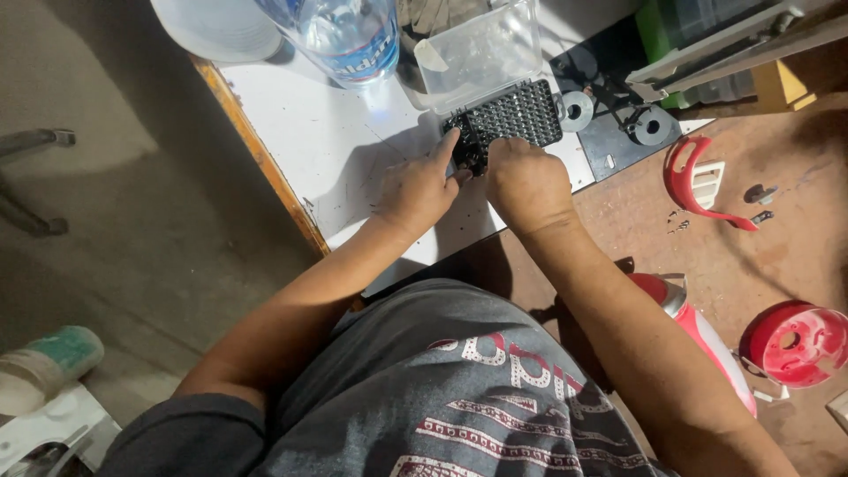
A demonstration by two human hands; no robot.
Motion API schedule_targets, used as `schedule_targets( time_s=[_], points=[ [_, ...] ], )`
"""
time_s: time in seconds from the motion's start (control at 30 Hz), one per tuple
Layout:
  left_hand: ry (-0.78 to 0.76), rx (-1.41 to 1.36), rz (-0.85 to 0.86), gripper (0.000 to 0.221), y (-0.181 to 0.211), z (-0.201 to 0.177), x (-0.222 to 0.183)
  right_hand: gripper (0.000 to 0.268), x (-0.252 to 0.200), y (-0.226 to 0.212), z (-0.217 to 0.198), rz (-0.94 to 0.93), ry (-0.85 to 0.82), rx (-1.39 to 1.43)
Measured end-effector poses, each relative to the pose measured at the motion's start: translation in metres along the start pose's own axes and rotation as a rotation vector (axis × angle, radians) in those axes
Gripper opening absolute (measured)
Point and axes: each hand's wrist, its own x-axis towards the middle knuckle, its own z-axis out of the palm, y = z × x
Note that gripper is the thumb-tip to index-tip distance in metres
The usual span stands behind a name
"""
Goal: Dismantling the internal components of a red electric kettle using a screwdriver and an electric drill.
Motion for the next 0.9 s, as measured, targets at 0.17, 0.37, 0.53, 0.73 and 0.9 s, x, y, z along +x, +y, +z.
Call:
schedule_targets(
  time_s=[0.17, 0.37, 0.53, 0.73, 0.9],
  points=[
    [-0.065, 0.011, -0.032, 0.078, 0.005, -0.009, 0.001, 0.013, 0.014, 0.006, -0.026, -0.109, -0.079, -0.040],
    [-0.067, 0.090, -0.043, 0.073, 0.011, -0.017, 0.005, 0.036, 0.007, 0.023, -0.026, 0.196, -0.364, 0.511],
    [0.195, 0.106, 0.137, 0.053, 0.001, -0.008, -0.005, 0.031, -0.007, 0.041, -0.057, 0.776, -0.473, 0.934],
    [0.241, 0.099, 0.289, 0.013, 0.015, -0.024, 0.002, 0.013, -0.033, 0.011, -0.133, 1.036, -0.392, 1.328],
    [0.075, 0.080, 0.369, 0.020, 0.040, -0.044, 0.004, 0.012, -0.069, -0.008, -0.129, 1.158, -0.439, 1.425]
  ],
)
